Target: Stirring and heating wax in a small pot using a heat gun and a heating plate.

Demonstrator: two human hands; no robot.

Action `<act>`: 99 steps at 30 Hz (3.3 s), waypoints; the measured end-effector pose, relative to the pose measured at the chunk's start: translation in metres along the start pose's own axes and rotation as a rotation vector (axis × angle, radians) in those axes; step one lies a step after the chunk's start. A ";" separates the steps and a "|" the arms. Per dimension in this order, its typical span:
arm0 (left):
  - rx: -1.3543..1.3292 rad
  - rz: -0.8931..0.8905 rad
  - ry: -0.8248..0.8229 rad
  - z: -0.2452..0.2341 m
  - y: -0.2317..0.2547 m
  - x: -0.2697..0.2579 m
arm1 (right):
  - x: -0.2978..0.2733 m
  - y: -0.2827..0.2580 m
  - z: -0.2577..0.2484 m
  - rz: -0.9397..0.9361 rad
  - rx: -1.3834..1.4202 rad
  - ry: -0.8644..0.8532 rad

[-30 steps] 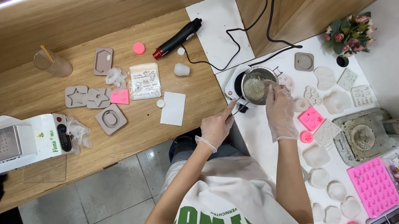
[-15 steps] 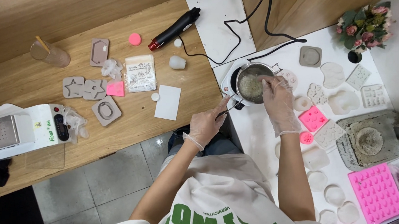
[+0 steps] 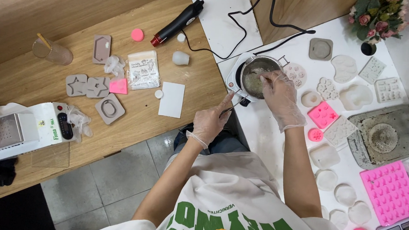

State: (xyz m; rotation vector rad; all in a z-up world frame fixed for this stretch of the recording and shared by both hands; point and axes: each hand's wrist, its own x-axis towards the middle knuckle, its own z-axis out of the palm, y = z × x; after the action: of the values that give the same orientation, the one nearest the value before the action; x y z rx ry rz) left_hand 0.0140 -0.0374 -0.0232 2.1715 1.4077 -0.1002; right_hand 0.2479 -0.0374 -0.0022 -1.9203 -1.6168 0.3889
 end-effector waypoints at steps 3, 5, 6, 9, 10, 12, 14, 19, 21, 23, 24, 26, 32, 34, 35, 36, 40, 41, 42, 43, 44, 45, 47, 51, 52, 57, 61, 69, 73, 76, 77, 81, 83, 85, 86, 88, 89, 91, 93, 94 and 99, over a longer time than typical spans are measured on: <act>0.002 -0.012 0.007 0.001 0.000 0.001 | -0.001 -0.014 -0.005 0.057 0.010 -0.016; -0.002 -0.019 0.009 0.001 0.000 -0.001 | -0.002 -0.015 -0.001 0.111 0.059 -0.034; -0.004 -0.006 0.027 0.001 0.001 -0.003 | -0.003 -0.011 0.005 0.150 0.017 -0.061; -0.036 0.011 0.088 0.007 0.000 0.000 | -0.002 -0.010 0.002 0.126 -0.030 -0.086; -0.052 0.022 0.124 0.008 -0.005 0.001 | 0.000 -0.016 0.002 0.075 -0.024 -0.075; -0.074 0.002 0.155 0.016 -0.004 0.000 | -0.002 0.011 0.014 0.030 -0.027 -0.024; -0.098 -0.026 0.191 0.025 -0.005 0.002 | 0.000 0.025 0.021 -0.021 -0.025 0.023; -0.051 0.084 0.359 0.024 -0.002 -0.001 | 0.007 0.067 0.029 -0.120 -0.111 0.081; -0.041 0.041 0.340 0.030 -0.005 -0.001 | 0.004 0.042 0.019 -0.131 -0.044 0.069; -0.057 0.023 0.329 0.036 -0.001 0.009 | 0.010 0.043 0.009 -0.140 -0.009 0.067; -0.037 0.031 0.320 0.040 -0.001 0.009 | 0.012 0.052 0.011 -0.111 -0.061 0.060; -0.025 0.015 0.328 0.051 -0.002 0.015 | 0.015 0.058 0.012 -0.110 -0.110 0.041; -0.027 0.015 0.342 0.069 -0.001 0.036 | 0.021 0.054 0.001 -0.106 -0.010 -0.007; -0.061 0.039 0.271 0.066 0.000 0.038 | 0.020 0.053 -0.002 -0.024 -0.084 0.001; -0.061 0.039 0.278 0.060 -0.001 0.036 | 0.025 0.051 0.000 -0.030 -0.084 0.004; -0.069 0.035 0.243 0.056 0.000 0.033 | 0.025 0.051 0.000 0.032 0.049 0.062; -0.084 0.036 0.213 0.049 0.003 0.024 | 0.028 0.066 0.006 0.038 0.380 0.183; -0.082 0.054 0.205 0.056 0.002 0.023 | 0.022 0.055 0.004 0.049 0.373 0.198; -0.053 0.031 0.262 0.061 0.002 0.025 | 0.018 0.046 0.000 0.071 0.331 0.187; -0.025 0.008 0.319 0.065 0.002 0.028 | 0.015 0.036 -0.004 0.093 0.290 0.176; -0.021 0.044 0.315 0.060 0.002 0.023 | 0.011 0.038 -0.003 0.108 0.279 0.208; -0.071 0.035 0.334 0.055 0.002 0.019 | 0.008 0.040 -0.002 -0.018 0.052 0.290; -0.117 0.081 0.337 0.050 0.004 0.012 | 0.001 0.041 -0.002 -0.105 -0.202 0.395; -0.153 0.080 0.252 0.047 -0.005 0.013 | -0.007 0.027 0.008 0.123 -0.104 0.276; -0.176 0.051 0.168 0.049 -0.010 0.015 | -0.008 0.021 0.015 0.163 -0.017 0.228; -0.160 0.002 0.084 0.023 0.004 0.001 | -0.009 0.013 -0.007 0.254 -0.139 0.263; -0.152 -0.022 0.046 0.016 0.005 0.000 | -0.005 0.005 0.000 0.221 -0.086 0.294; -0.097 -0.049 -0.013 0.003 0.012 -0.005 | 0.002 0.003 0.003 0.309 0.180 0.271; -0.090 -0.056 -0.023 0.001 0.014 -0.005 | -0.004 0.005 0.008 0.176 -0.095 0.333; -0.085 -0.064 -0.023 0.000 0.015 -0.006 | 0.000 0.017 0.011 0.208 0.058 0.336; -0.084 -0.064 -0.027 -0.001 0.015 -0.006 | 0.001 0.016 0.014 0.212 0.058 0.335; -0.091 -0.066 -0.028 -0.003 0.015 -0.007 | 0.003 0.022 0.025 0.260 0.040 0.345; -0.095 -0.069 -0.027 -0.003 0.015 -0.006 | 0.005 0.019 0.025 0.245 -0.035 0.350; -0.094 -0.074 -0.029 0.001 0.013 -0.004 | 0.005 0.005 0.020 0.262 -0.050 0.464; -0.094 -0.074 -0.032 -0.002 0.015 -0.005 | 0.007 0.003 0.020 0.264 -0.051 0.462; -0.081 -0.069 -0.032 -0.007 0.017 -0.008 | 0.011 -0.001 0.021 0.460 0.223 0.436; -0.081 -0.068 -0.035 -0.005 0.016 -0.008 | 0.013 0.001 0.025 0.462 0.222 0.436; -0.082 -0.065 -0.022 -0.002 0.015 -0.006 | 0.018 0.005 0.033 0.621 0.430 0.359; -0.095 -0.065 -0.019 -0.002 0.014 -0.005 | 0.020 0.001 0.028 0.620 0.480 0.348; -0.108 -0.063 -0.017 -0.002 0.013 -0.005 | 0.020 -0.001 0.026 0.621 0.530 0.339; -0.103 -0.055 0.002 0.005 0.011 -0.002 | 0.009 -0.032 0.009 0.388 0.519 0.350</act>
State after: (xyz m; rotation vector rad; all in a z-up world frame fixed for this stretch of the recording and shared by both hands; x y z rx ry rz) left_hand 0.0239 -0.0454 -0.0224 2.0499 1.4418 -0.0449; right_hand 0.2192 -0.0241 0.0115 -1.7599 -0.8155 0.5322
